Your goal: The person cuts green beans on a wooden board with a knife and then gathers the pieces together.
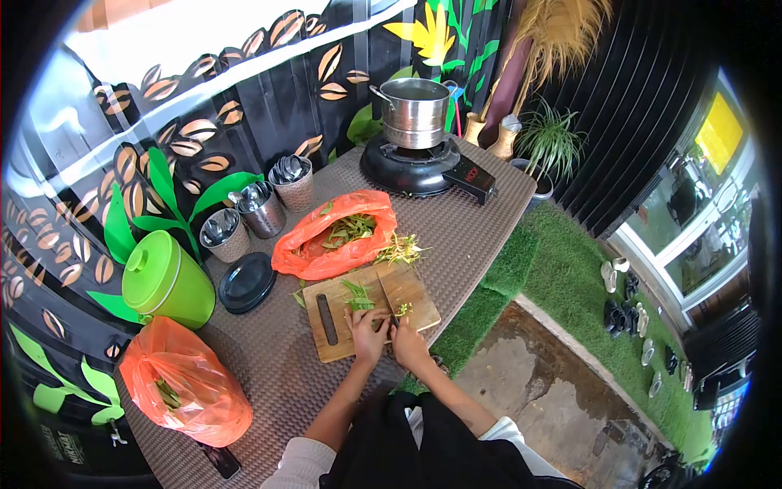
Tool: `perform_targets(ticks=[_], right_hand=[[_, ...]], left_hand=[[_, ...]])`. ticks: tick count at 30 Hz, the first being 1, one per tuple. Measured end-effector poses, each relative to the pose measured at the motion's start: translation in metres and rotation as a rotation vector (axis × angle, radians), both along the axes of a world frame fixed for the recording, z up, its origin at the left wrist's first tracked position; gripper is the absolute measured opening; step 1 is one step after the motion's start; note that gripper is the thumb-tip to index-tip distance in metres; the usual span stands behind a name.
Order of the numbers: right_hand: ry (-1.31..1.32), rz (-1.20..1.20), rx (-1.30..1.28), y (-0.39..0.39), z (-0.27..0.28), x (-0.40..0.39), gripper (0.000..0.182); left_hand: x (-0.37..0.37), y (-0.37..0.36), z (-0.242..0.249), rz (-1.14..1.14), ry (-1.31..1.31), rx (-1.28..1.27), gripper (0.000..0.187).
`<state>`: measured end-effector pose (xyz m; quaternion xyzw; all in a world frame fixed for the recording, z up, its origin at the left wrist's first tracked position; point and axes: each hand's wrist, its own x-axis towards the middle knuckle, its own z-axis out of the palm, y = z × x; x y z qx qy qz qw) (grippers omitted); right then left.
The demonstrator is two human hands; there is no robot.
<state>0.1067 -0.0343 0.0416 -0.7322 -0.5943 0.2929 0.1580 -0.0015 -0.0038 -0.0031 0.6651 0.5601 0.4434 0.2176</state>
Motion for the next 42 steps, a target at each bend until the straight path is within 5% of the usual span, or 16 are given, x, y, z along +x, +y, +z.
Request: perform_targets(ticks=[13,21,24,42], right_hand=[[-0.084,0.042,0.092,-0.004,-0.006,-0.003,0.038],[0.161,0.073,-0.1,0.017,-0.005,0.016,0.039],[0.043,0.056,0.064,-0.004,-0.008,0.005,0.037],[-0.028,-0.039,0.024,0.003,0.0,0.012,0.038]], left_hand=[[0.003,-0.004,0.006,0.021,0.161,0.132,0.01],[0.002,-0.004,0.004,0.012,0.194,0.124,0.01],[0.003,-0.004,0.004,0.001,0.154,0.1,0.009],[-0.002,0.009,0.031,0.019,0.25,0.201,0.013]])
